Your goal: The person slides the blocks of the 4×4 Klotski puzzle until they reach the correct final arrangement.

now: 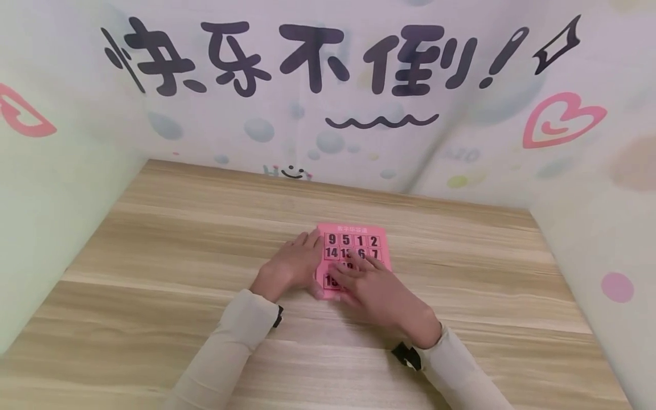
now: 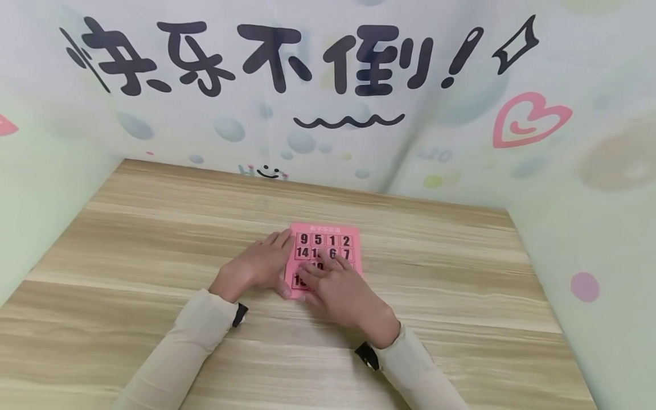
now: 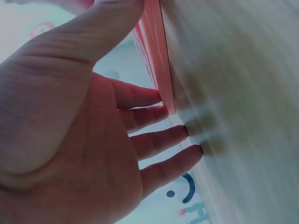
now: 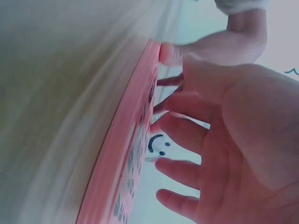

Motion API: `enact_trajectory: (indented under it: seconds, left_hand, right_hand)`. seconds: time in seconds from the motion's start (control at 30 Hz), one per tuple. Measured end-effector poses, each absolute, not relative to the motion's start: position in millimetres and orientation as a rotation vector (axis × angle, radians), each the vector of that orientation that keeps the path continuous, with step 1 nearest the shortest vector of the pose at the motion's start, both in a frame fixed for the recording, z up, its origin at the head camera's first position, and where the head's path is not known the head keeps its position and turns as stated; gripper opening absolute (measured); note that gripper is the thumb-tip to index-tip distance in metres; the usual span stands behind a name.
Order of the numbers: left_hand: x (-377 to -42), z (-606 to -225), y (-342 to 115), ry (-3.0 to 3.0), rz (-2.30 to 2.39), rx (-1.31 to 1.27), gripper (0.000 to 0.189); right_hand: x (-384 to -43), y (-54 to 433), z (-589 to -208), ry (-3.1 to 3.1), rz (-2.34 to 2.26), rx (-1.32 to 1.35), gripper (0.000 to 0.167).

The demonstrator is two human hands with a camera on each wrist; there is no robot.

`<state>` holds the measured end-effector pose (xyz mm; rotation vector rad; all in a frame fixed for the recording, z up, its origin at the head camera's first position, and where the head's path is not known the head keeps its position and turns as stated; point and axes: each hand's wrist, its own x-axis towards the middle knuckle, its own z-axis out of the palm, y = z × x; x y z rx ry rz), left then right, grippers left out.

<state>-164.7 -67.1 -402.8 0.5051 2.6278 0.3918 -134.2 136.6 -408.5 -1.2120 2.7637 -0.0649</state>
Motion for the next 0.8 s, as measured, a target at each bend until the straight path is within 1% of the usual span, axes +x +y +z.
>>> enact_trajectory:
  seconds: [0.37,0.8]
  left_hand:
    - [-166,-404,-65,2.599,0.386,0.480,0.115]
    - [-165,-403,-65,2.576,0.403,0.461,0.113]
  right_hand:
    - [-153,127,-415,2.786,-0.102,-1.049,0.058]
    - [-155,120,-418,2.772,-0.116,-0.969,0.056]
